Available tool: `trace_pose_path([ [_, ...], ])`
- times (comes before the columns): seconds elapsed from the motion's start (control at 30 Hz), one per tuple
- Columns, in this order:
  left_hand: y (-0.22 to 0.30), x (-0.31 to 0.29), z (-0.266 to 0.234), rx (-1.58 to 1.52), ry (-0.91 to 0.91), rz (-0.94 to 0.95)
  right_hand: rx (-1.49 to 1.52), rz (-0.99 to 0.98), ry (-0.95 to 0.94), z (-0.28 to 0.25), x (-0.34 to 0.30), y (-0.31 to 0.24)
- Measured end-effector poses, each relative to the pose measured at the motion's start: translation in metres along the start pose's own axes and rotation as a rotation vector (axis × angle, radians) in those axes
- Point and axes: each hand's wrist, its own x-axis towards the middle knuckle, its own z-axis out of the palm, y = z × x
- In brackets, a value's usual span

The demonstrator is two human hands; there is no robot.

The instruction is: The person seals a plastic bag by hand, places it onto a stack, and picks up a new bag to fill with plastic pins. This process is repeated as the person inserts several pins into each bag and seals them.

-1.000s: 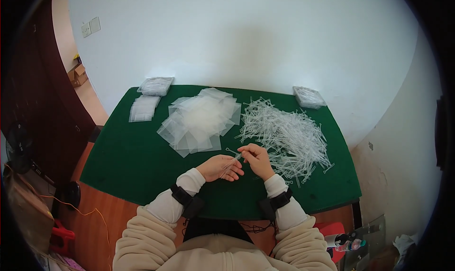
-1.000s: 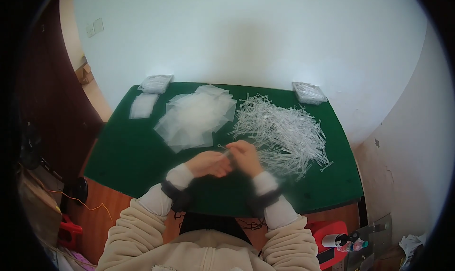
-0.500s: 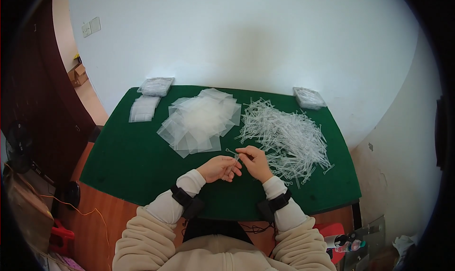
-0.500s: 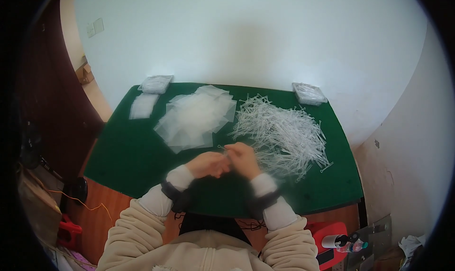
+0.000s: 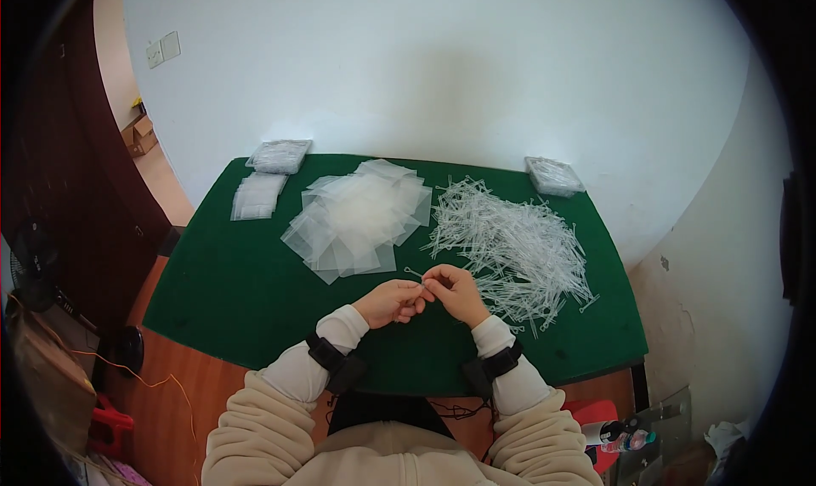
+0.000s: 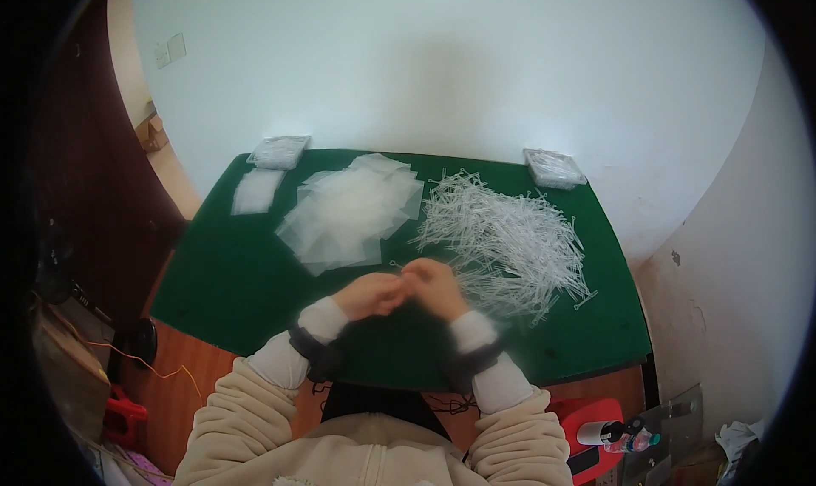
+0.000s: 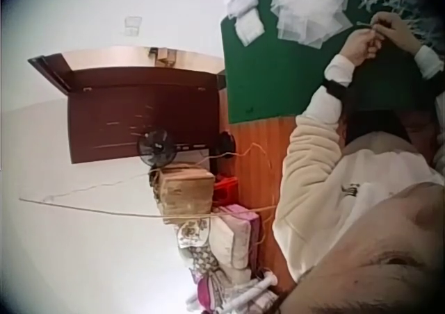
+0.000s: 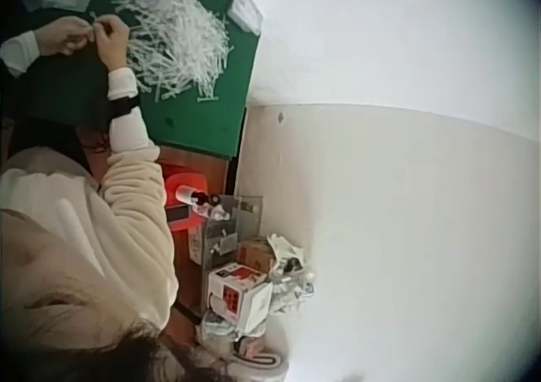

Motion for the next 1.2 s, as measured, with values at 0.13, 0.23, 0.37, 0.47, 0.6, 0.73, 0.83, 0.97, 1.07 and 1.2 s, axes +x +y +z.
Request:
trace_pose_path([
  [0.13, -0.001, 0.001, -0.002, -0.073, 0.026, 0.048, -0.041, -0.026, 0.094, 0.002, 0.002, 0.003],
  [0.23, 0.002, 0.002, -0.001, -0.132, 0.155, 0.137, -0.296, -0.139, 0.214, 0.000, 0.002, 0.007],
  [0.37, 0.000, 0.007, -0.006, -0.249, 0.450, 0.356, -0.823, -0.276, 0.300, 0.000, -0.001, 0.007],
  [0.47, -0.001, 0.006, -0.007, -0.259, 0.480, 0.398, -0.935, -0.157, 0.241, 0.001, -0.002, 0.006],
  [0.6, -0.001, 0.006, -0.004, -0.254, 0.463, 0.402, -0.972, -0.223, 0.223, -0.003, 0.000, 0.014],
  [0.73, -0.003, 0.007, -0.005, -0.234, 0.496, 0.417, -0.956, -0.198, 0.174, -0.003, 0.001, 0.018],
  [0.83, -0.002, 0.007, -0.006, -0.237, 0.506, 0.434, -0.954, -0.226, 0.205, -0.002, 0.003, 0.022],
  [0.97, -0.001, 0.007, -0.004, -0.237, 0.550, 0.483, -0.950, -0.206, 0.196, 0.000, 0.002, 0.021],
  [1.07, 0.000, 0.007, -0.005, -0.229, 0.589, 0.515, -0.926, -0.218, 0.178, 0.000, 0.000, 0.014],
  [1.2, 0.000, 0.007, -0.005, -0.219, 0.632, 0.533, -0.950, -0.243, 0.173, -0.001, -0.001, 0.014],
])
